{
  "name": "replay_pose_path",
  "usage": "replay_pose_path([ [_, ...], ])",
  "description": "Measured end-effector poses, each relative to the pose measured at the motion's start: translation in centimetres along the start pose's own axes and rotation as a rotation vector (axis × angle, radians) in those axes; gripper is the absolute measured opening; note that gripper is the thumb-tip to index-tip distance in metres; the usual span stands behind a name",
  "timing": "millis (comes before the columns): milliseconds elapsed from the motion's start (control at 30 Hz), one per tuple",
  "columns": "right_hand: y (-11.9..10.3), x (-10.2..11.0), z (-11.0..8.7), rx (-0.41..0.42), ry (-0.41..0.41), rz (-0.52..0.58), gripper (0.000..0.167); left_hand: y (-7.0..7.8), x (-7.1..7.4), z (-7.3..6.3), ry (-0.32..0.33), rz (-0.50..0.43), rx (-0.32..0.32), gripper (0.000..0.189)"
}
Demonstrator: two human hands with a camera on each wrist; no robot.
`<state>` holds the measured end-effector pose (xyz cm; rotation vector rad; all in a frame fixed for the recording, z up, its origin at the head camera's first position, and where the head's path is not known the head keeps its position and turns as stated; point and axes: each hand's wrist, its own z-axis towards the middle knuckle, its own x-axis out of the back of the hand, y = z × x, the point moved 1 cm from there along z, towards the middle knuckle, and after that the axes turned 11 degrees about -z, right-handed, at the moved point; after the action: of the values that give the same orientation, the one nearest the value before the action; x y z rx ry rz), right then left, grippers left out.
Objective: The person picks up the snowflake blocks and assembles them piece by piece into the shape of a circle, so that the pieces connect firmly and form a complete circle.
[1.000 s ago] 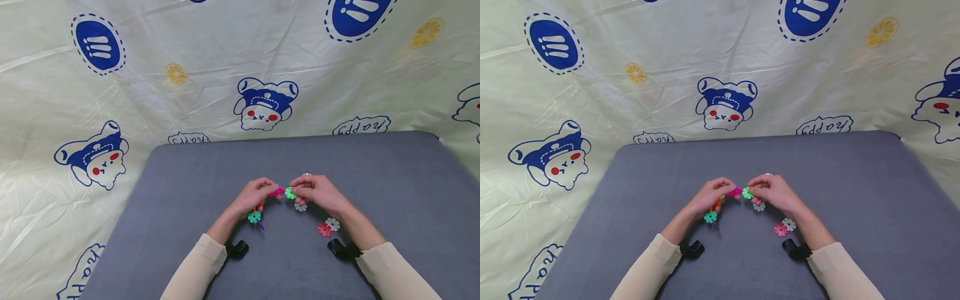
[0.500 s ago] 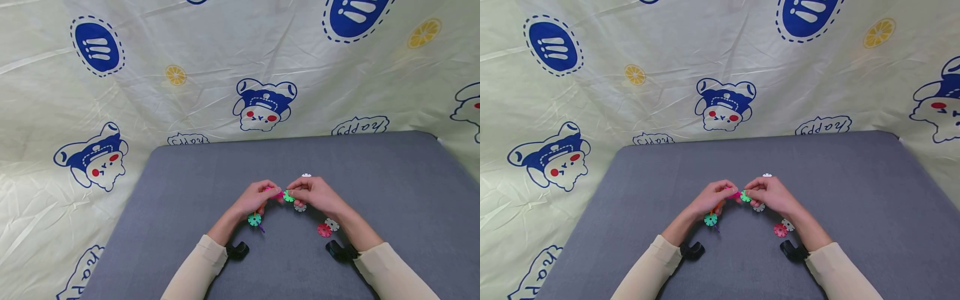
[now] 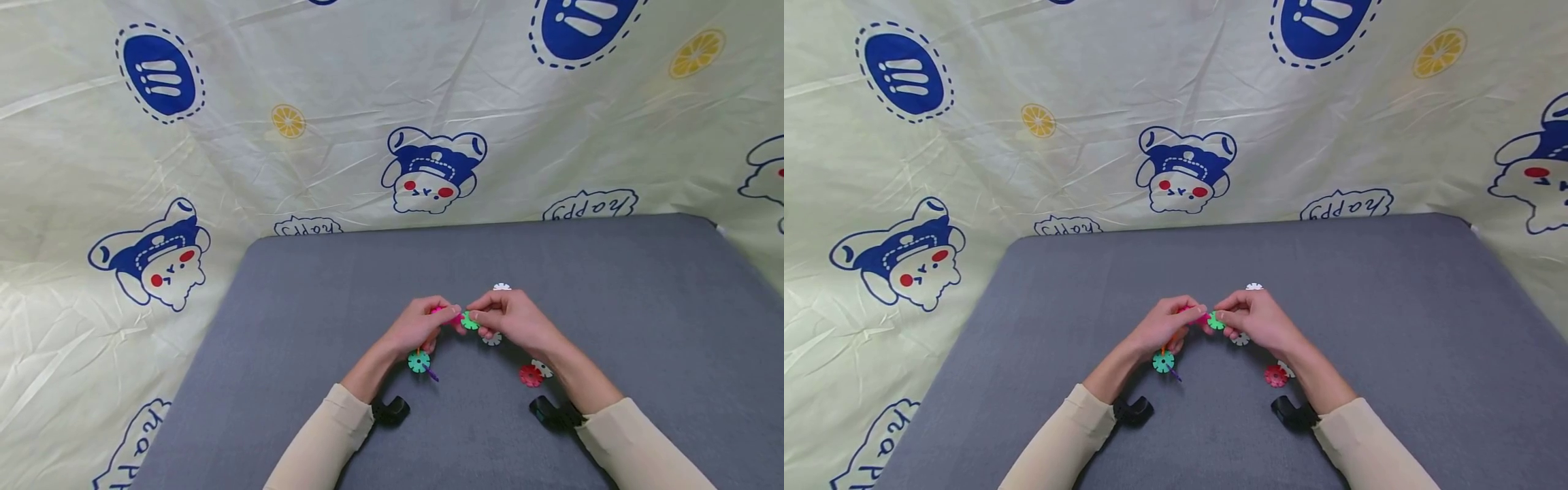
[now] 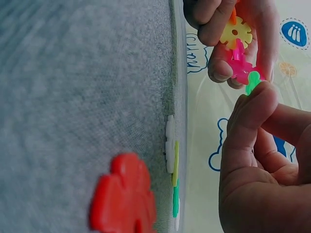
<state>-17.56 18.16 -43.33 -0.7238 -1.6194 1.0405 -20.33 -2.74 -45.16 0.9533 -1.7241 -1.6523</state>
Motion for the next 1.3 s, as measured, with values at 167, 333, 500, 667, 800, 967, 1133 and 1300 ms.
replay_pose_path([
  [167, -0.08, -0.27, 0.01, 0.008, -0.001, 0.001, 0.022, -0.08, -0.09, -0.04, 0.004, -0.01, -0.007, 0.037],
  [333, -0.16, -0.42, 0.0, 0.005, 0.009, 0.022, 0.023, 0.12, -0.21, -0.11, 0.002, -0.02, -0.023, 0.037],
  [500, -0.35, -0.5, -0.03, 0.0, 0.014, 0.044, 0.025, 0.17, -0.35, -0.15, 0.005, -0.039, -0.03, 0.035],
  [667, -0.7, -0.76, -0.17, -0.009, 0.028, 0.043, 0.023, 0.17, -0.58, -0.2, 0.027, -0.04, -0.026, 0.035],
  [800, -0.84, -1.01, -0.2, -0.016, 0.039, 0.021, 0.023, 0.27, -0.79, -0.32, 0.049, -0.032, -0.005, 0.033],
  [967, -0.6, -0.88, -0.05, -0.007, 0.042, 0.013, 0.025, 0.39, -0.79, -0.4, 0.036, -0.036, 0.015, 0.031],
  [1133, -0.33, -0.51, 0.11, -0.01, 0.044, 0.001, 0.029, 0.42, -0.53, -0.24, 0.008, -0.076, 0.038, 0.034],
  [1300, -0.23, -0.11, 0.06, -0.014, 0.053, 0.014, 0.035, 0.34, -0.4, -0.03, 0.015, -0.134, 0.056, 0.031],
])
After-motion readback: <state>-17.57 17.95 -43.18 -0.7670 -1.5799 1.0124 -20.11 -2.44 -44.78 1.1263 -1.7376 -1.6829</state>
